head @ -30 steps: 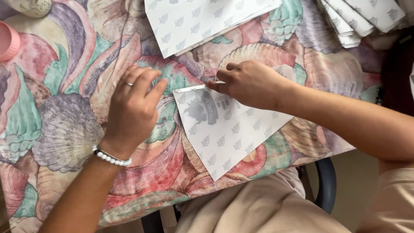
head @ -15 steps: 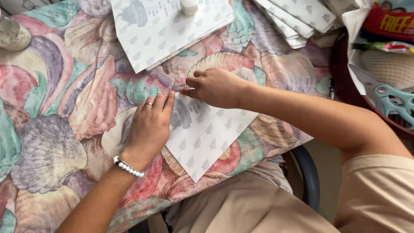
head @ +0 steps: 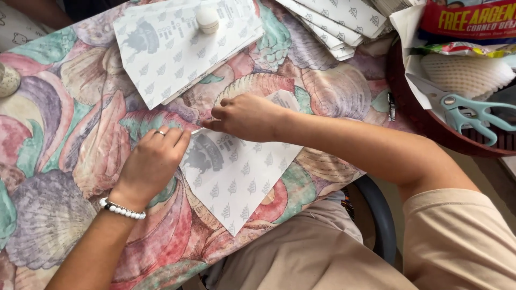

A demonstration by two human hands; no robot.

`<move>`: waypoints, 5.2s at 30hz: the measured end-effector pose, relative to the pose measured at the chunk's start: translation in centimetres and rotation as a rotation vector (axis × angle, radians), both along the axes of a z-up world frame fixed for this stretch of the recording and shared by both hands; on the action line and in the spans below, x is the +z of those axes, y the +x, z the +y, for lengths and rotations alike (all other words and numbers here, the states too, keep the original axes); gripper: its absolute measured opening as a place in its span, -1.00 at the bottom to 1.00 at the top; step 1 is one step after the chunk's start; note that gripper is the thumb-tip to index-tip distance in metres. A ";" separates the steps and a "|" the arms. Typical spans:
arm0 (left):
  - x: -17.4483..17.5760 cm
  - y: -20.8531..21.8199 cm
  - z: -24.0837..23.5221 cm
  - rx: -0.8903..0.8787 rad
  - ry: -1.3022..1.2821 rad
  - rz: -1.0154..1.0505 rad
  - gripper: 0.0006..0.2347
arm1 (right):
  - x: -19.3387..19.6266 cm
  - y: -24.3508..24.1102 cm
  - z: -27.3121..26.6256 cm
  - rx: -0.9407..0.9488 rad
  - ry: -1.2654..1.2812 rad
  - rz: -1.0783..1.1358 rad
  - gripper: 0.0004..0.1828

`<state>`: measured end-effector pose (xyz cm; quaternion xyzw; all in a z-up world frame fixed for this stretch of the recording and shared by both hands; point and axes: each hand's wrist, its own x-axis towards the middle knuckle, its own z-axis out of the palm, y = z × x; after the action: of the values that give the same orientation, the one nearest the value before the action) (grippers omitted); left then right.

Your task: Folding and creasing printed packaging paper sheets on a table.

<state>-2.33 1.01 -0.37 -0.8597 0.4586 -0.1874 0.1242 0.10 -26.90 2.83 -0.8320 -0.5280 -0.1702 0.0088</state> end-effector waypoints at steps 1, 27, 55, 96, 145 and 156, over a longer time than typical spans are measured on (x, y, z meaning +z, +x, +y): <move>-0.1 0.0 0.1 -0.013 0.019 -0.022 -0.77 | 0.7 -0.4 0.0 0.003 0.019 0.022 -0.73; 1.0 -1.7 1.9 0.159 -0.161 0.041 -0.90 | 2.8 -0.6 1.8 -0.113 -0.273 0.151 -0.52; 0.7 -4.8 -5.6 0.276 -0.168 0.048 -0.62 | -0.3 2.0 -5.6 -0.127 -0.060 0.290 -0.74; 1.8 -2.8 -6.4 0.387 -0.108 0.334 -0.49 | 1.2 -1.1 -4.3 -0.259 -0.386 0.101 -0.34; 1.9 -3.6 -11.2 0.327 -0.066 0.153 -0.59 | -1.1 0.1 -8.5 -0.067 -0.221 -0.087 -0.92; 0.8 -3.1 -10.3 0.290 -0.113 0.204 -0.51 | -0.5 0.2 -11.1 -0.149 -0.350 -0.027 -0.87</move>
<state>-5.47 -9.25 0.38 -0.9369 0.3289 -0.1052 0.0542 0.32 -38.00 2.32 -0.8551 -0.4867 -0.0872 -0.1558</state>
